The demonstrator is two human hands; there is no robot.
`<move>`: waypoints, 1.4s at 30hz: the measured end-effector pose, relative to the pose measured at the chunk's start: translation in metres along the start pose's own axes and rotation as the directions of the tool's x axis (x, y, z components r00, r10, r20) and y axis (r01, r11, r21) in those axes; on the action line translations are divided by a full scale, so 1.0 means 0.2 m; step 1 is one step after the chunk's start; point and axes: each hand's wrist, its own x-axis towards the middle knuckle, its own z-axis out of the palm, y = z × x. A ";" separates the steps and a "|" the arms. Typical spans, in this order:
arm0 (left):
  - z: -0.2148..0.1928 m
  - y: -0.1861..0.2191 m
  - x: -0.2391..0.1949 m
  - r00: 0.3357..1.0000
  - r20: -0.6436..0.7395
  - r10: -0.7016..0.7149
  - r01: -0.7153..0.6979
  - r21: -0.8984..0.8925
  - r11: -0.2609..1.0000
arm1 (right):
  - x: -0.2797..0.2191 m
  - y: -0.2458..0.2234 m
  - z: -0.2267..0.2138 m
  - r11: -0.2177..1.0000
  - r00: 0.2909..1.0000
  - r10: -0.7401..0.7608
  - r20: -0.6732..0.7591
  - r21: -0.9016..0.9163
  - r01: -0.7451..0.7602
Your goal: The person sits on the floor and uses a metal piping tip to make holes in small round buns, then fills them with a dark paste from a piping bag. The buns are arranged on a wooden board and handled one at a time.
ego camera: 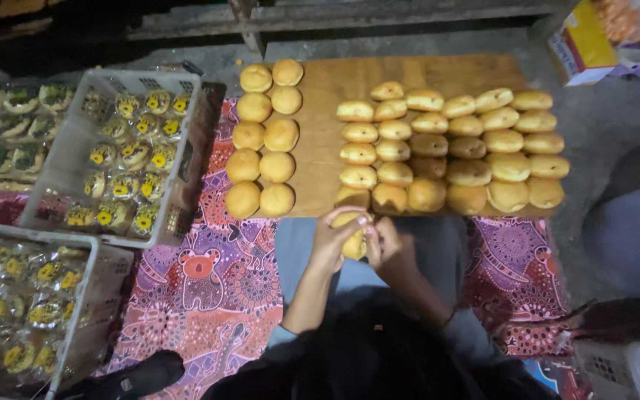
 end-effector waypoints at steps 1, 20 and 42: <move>0.00 -0.01 0.01 1.000 -0.006 -0.012 0.012 0.001 1.000 | 0.01 0.01 -0.01 1.000 1.000 0.015 0.020 -0.006 -0.015; -0.03 -0.31 0.06 0.949 -0.287 -0.132 0.043 -0.296 0.954 | 0.08 0.28 0.06 0.962 0.950 -0.271 -0.154 -0.079 0.262; -0.46 0.11 0.24 0.887 0.460 0.043 -0.383 0.679 0.627 | 0.15 0.25 -0.02 0.977 0.986 0.066 -0.152 -0.192 -0.095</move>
